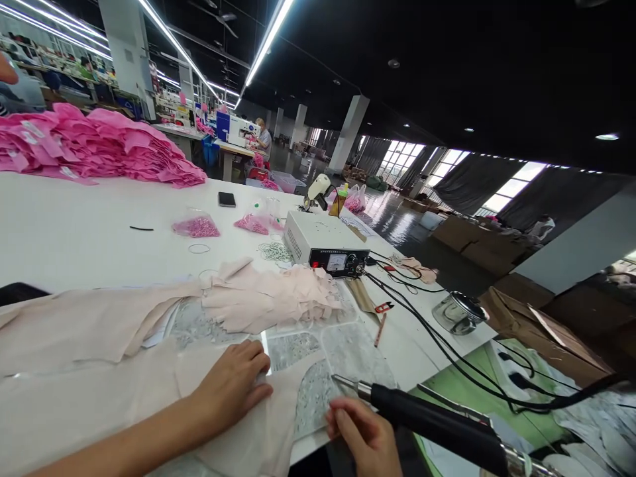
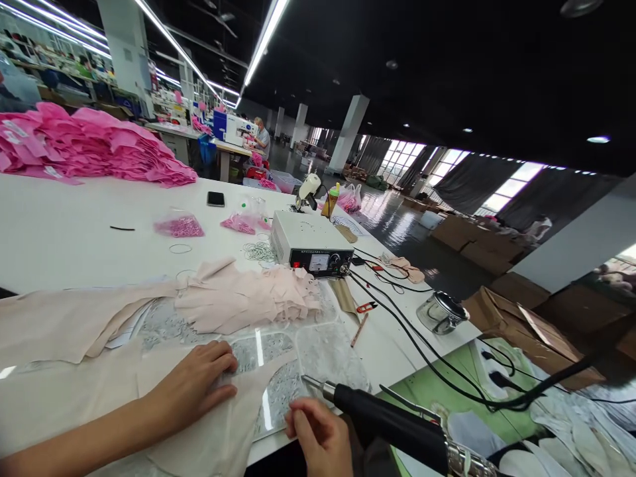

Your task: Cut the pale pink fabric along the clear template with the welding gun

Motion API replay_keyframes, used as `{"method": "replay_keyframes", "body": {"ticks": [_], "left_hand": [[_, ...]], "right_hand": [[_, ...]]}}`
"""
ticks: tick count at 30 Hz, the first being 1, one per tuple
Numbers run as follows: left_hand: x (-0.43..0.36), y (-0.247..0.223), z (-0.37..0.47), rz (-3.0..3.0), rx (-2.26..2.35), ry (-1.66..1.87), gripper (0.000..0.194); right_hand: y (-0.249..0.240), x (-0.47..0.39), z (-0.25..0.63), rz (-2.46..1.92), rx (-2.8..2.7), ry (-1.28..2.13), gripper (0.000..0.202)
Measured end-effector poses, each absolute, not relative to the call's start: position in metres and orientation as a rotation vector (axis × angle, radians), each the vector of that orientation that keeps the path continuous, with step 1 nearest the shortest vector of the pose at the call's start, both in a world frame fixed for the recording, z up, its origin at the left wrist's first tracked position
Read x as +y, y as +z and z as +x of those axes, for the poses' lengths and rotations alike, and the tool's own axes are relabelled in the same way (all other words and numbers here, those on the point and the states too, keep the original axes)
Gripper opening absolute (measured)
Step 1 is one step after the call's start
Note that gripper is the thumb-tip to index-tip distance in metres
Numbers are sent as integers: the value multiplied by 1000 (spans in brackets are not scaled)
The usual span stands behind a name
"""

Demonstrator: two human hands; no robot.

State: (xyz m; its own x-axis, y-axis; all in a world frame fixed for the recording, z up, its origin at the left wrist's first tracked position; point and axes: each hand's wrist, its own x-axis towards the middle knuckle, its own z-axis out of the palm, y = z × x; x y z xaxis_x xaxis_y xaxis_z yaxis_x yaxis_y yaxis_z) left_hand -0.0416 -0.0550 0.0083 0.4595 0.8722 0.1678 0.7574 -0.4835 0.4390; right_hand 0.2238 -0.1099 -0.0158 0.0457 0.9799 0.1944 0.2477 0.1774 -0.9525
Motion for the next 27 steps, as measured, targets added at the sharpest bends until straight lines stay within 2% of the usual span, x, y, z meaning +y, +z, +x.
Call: {"method": "replay_keyframes", "body": {"ticks": [1,3,7,17,21,27], "left_hand": [[-52,7,-35,2404,1418,515,4],[-48,3,-26,2394,1468,460,8],[-46,0,-25,2381,1542,346,21],[-53,26,-20,2366,1564,248,31],[-53,33,-19,2298,1518,278,32],[-60,45,-33,2191,1294,285,30]], "right_hand": [[-10,-96,213,-1223,-1637,724,32],[-1,-67,194,-1165,-1775,622,22],[3,-31,174,-1111,-1996,545,28],[-6,-42,183,-1162,-2136,421,18],[-5,-41,184,-1155,-2113,456,18],[12,-40,183,-1085,-2089,749,42]]}}
